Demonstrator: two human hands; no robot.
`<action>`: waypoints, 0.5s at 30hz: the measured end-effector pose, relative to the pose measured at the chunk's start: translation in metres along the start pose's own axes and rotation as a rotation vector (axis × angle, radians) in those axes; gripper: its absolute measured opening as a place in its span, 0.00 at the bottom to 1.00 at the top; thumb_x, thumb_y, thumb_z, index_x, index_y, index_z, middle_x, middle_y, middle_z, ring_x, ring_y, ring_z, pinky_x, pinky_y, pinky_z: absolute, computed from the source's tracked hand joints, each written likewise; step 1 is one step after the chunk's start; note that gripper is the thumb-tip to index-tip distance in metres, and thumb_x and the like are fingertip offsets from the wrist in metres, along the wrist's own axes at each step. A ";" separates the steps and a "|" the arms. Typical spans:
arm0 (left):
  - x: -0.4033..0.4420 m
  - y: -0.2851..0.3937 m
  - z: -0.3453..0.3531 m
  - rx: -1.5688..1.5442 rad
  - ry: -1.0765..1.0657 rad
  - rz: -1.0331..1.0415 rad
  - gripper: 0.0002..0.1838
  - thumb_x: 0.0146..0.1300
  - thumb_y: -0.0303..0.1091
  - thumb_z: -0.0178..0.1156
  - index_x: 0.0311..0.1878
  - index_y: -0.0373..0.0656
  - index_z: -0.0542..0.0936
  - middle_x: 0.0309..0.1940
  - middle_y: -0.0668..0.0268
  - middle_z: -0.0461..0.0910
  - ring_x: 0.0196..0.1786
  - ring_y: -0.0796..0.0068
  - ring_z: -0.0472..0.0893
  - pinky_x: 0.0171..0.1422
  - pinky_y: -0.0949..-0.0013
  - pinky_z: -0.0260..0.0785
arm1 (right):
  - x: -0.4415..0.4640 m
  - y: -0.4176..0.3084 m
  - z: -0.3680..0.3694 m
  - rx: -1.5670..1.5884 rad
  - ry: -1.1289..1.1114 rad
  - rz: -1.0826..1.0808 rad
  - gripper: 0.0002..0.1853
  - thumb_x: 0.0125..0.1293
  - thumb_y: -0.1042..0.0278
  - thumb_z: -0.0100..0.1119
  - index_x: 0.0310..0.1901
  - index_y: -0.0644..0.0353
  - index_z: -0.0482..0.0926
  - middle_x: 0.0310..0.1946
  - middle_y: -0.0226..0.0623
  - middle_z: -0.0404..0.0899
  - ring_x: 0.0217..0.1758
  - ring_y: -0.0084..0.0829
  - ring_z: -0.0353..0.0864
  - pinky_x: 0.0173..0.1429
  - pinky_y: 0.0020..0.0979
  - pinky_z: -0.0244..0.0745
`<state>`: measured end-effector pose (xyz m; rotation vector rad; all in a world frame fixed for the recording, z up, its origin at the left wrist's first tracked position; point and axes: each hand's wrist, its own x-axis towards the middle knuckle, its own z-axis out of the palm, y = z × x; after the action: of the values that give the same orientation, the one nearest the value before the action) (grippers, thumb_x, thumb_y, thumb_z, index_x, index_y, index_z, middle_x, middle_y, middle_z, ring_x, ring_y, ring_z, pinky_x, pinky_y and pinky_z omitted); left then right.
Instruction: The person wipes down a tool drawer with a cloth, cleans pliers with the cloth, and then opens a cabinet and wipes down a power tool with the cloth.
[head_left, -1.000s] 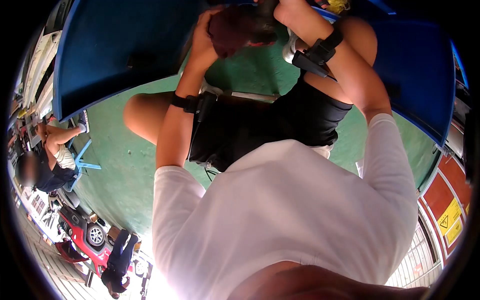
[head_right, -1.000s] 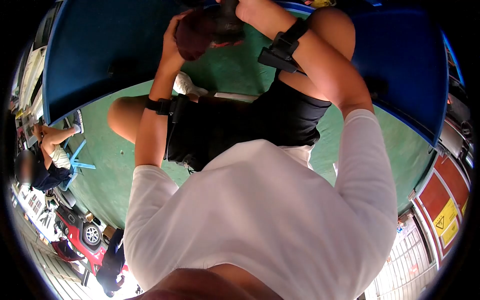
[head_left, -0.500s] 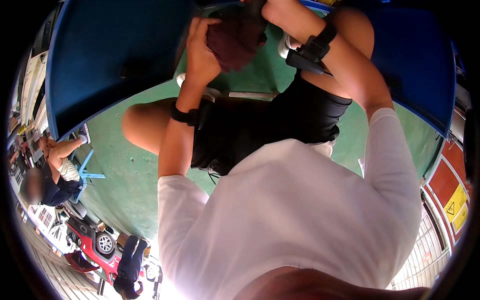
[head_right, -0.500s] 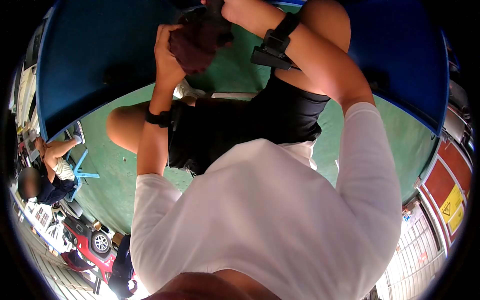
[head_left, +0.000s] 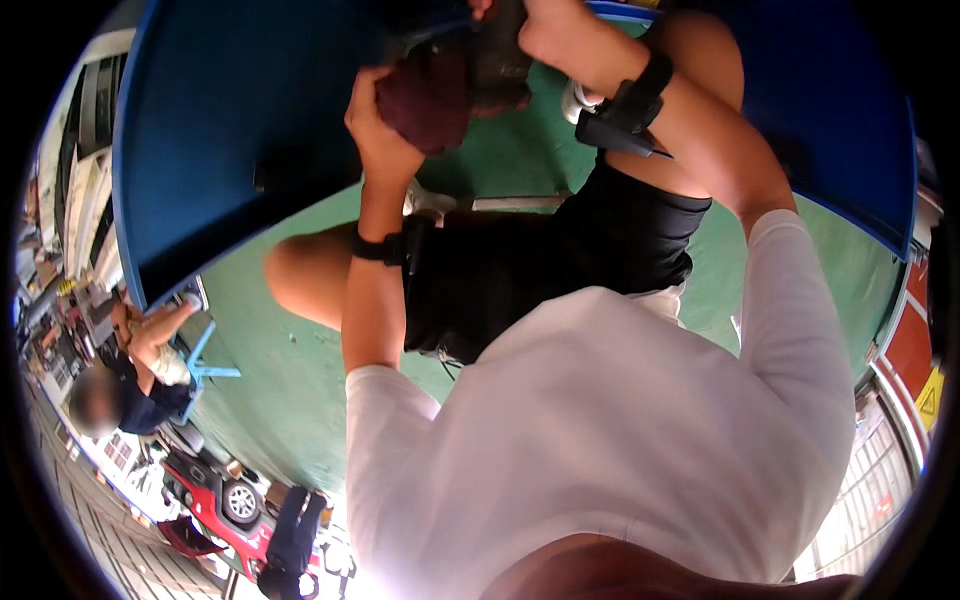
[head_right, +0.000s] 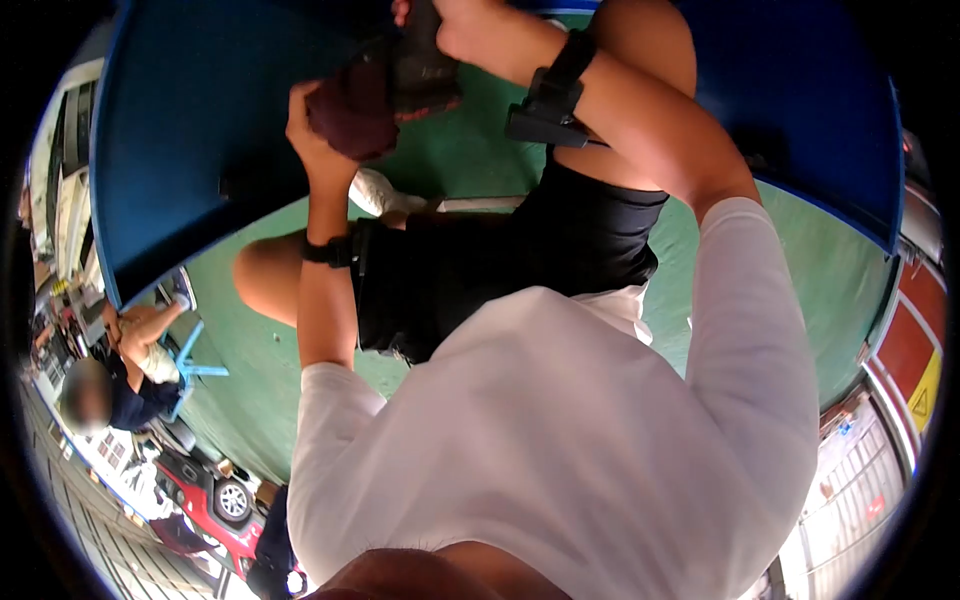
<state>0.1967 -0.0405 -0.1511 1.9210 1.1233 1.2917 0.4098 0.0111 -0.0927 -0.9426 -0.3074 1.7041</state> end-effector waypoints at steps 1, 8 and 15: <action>0.003 0.006 0.000 0.005 -0.007 0.052 0.26 0.40 0.31 0.79 0.43 0.39 0.77 0.34 0.62 0.78 0.36 0.68 0.79 0.45 0.69 0.72 | 0.001 0.003 0.000 0.015 0.023 0.011 0.11 0.61 0.57 0.62 0.29 0.51 0.73 0.17 0.30 0.68 0.19 0.29 0.69 0.27 0.31 0.67; 0.009 -0.007 0.005 0.071 -0.067 0.109 0.26 0.41 0.31 0.78 0.43 0.39 0.75 0.34 0.58 0.75 0.35 0.59 0.78 0.42 0.65 0.72 | -0.002 0.000 -0.005 0.056 0.078 -0.100 0.11 0.62 0.58 0.63 0.28 0.52 0.75 0.17 0.31 0.71 0.19 0.30 0.70 0.27 0.31 0.67; 0.000 0.017 0.014 0.007 -0.056 0.192 0.28 0.40 0.34 0.80 0.45 0.39 0.76 0.34 0.58 0.78 0.36 0.56 0.81 0.41 0.63 0.73 | -0.007 -0.021 -0.008 0.141 0.015 0.002 0.12 0.60 0.57 0.61 0.26 0.55 0.74 0.16 0.29 0.68 0.19 0.31 0.66 0.28 0.31 0.64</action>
<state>0.2152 -0.0487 -0.1427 2.0992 0.9355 1.3261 0.4301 0.0105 -0.0818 -0.8512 -0.1736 1.6963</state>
